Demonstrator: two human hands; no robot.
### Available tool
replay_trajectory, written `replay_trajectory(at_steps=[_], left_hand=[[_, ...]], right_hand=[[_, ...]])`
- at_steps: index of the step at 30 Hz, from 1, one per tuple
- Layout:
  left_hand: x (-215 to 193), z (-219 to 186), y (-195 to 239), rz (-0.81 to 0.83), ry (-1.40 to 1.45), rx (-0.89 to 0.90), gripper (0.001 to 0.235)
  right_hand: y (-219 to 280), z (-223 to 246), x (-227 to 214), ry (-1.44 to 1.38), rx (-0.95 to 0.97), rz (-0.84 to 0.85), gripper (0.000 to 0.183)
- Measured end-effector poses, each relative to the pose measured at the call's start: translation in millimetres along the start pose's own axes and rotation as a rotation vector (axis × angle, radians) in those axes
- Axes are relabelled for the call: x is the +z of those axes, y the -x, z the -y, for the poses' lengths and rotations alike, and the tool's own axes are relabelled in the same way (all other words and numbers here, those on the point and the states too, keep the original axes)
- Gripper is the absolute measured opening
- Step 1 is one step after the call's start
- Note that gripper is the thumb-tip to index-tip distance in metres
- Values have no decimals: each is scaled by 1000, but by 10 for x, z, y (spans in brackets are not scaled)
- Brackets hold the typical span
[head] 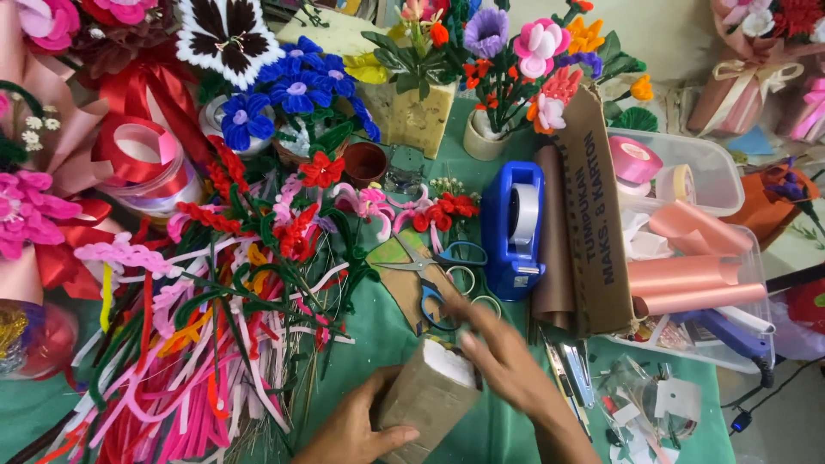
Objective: Assembling a small cardboard box and preparing it with a foam insert for floral arrangements.
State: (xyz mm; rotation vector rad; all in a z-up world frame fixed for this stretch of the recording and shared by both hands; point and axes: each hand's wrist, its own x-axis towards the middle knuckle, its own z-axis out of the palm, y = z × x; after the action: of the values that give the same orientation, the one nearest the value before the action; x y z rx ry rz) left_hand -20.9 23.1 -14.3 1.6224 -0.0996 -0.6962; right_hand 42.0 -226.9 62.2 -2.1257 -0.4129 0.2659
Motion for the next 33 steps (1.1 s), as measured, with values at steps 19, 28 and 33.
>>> replay_trajectory(at_steps=[19, 28, 33], left_hand=[[-267, 454, 54, -116, 470, -144, 86], [-347, 378, 94, -95, 530, -224, 90], [-311, 602, 50, -119, 586, -79, 94]], right_hand=[[-1212, -676, 576, 1077, 19, -204, 61], [-1229, -761, 602, 1165, -89, -268, 33], [-1156, -671, 553, 1017, -7, -317, 20]])
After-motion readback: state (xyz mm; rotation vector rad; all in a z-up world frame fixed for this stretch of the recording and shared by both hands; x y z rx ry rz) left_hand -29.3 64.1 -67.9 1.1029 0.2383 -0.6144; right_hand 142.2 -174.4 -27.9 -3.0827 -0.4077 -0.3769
